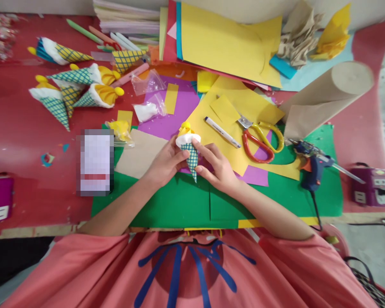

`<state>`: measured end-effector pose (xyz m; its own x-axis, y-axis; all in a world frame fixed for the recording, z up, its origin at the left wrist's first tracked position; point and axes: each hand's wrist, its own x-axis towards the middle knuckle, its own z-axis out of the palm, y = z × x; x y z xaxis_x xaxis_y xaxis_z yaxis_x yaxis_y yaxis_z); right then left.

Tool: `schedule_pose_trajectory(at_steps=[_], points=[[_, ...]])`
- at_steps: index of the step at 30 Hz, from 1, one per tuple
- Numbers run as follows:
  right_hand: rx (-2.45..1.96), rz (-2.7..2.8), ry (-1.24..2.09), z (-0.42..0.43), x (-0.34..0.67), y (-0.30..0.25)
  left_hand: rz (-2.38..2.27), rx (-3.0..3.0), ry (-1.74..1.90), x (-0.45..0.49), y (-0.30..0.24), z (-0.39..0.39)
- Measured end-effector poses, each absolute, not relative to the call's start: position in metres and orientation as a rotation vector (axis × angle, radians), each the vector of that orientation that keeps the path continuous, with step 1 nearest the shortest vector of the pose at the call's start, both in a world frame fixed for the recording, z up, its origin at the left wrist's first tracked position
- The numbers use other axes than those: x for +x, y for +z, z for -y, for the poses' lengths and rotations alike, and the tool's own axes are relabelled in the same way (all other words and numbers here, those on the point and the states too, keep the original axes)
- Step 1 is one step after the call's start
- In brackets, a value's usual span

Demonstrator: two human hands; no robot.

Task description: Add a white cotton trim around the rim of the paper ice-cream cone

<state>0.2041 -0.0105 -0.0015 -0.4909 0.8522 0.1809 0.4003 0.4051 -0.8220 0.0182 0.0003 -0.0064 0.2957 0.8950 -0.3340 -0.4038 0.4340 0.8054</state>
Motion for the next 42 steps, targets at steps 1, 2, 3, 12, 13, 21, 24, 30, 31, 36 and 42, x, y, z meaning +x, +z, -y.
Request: schedule_pose_trajectory(at_steps=[1, 2, 3, 12, 13, 21, 24, 30, 31, 36, 42], points=[[-1.053, 2.066, 0.977, 0.0105, 0.2042, -0.0015, -0.882, 0.667, 0.957, 0.0181, -0.0063, -0.0003], [-1.045, 2.067, 0.975, 0.0106, 0.2042, -0.0017, -0.884, 0.669, 0.961, 0.0181, -0.0062, -0.0004], [-1.037, 2.066, 0.97, 0.0107, 0.2044, -0.0021, -0.885, 0.672, 0.964, 0.0181, -0.0061, -0.0004], [-0.978, 1.812, 0.705, 0.0092, 0.208, -0.0036, -0.935, 0.683, 0.973, 0.0203, -0.0022, 0.0001], [-0.971, 1.832, 0.708, 0.0085, 0.2078, -0.0034, -0.943, 0.701, 0.977, 0.02, -0.0027, 0.0006], [-1.017, 2.125, 0.758, 0.0092, 0.2059, -0.0022, -1.037, 0.843, 0.886, 0.0125, -0.012, 0.0057], [-1.038, 2.164, 0.79, 0.0094, 0.2061, -0.0021, -1.046, 0.838, 0.883, 0.0137, -0.0101, 0.006], [-1.036, 2.106, 0.819, 0.0083, 0.2067, -0.0019, -0.959, 0.718, 0.921, 0.0197, -0.0034, 0.0028], [-1.035, 2.099, 0.83, 0.0082, 0.2067, -0.0018, -0.959, 0.72, 0.944, 0.02, -0.0035, 0.0023], [-1.009, 2.055, 0.844, 0.0084, 0.206, -0.0032, -0.952, 0.773, 0.992, 0.0194, -0.0055, 0.0017], [-0.956, 2.015, 0.88, 0.0082, 0.2054, -0.0055, -0.937, 0.801, 0.989, 0.0187, -0.007, 0.0031]])
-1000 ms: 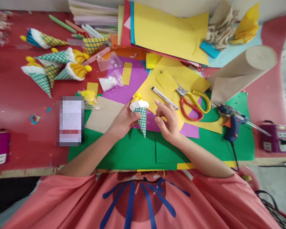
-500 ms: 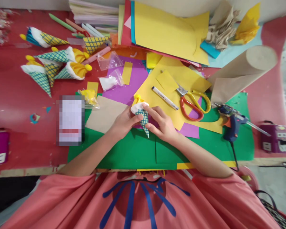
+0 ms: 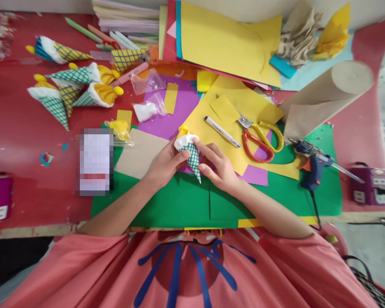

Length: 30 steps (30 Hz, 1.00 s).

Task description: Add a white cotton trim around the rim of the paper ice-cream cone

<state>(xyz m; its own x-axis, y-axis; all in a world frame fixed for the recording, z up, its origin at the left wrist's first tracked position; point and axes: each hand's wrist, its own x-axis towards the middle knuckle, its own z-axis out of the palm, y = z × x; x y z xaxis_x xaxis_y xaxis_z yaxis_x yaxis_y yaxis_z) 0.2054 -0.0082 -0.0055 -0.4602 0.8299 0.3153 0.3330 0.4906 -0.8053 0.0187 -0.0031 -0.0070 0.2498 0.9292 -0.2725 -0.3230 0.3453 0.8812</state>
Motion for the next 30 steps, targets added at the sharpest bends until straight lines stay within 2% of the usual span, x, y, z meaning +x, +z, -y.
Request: schedule_pose_trajectory(at_steps=[14, 22, 30], points=[[-0.893, 1.974, 0.868, 0.0083, 0.2058, -0.0054, -0.945, 0.767, 0.99, 0.0191, -0.006, 0.0028], [-0.834, 1.683, 0.933, 0.0076, 0.2079, -0.0062, -1.041, 0.738, 0.937, 0.0162, -0.0084, 0.0019], [-0.819, 1.936, 0.883, 0.0073, 0.2049, -0.007, -0.999, 0.835, 0.872, 0.0137, -0.0123, 0.0051]])
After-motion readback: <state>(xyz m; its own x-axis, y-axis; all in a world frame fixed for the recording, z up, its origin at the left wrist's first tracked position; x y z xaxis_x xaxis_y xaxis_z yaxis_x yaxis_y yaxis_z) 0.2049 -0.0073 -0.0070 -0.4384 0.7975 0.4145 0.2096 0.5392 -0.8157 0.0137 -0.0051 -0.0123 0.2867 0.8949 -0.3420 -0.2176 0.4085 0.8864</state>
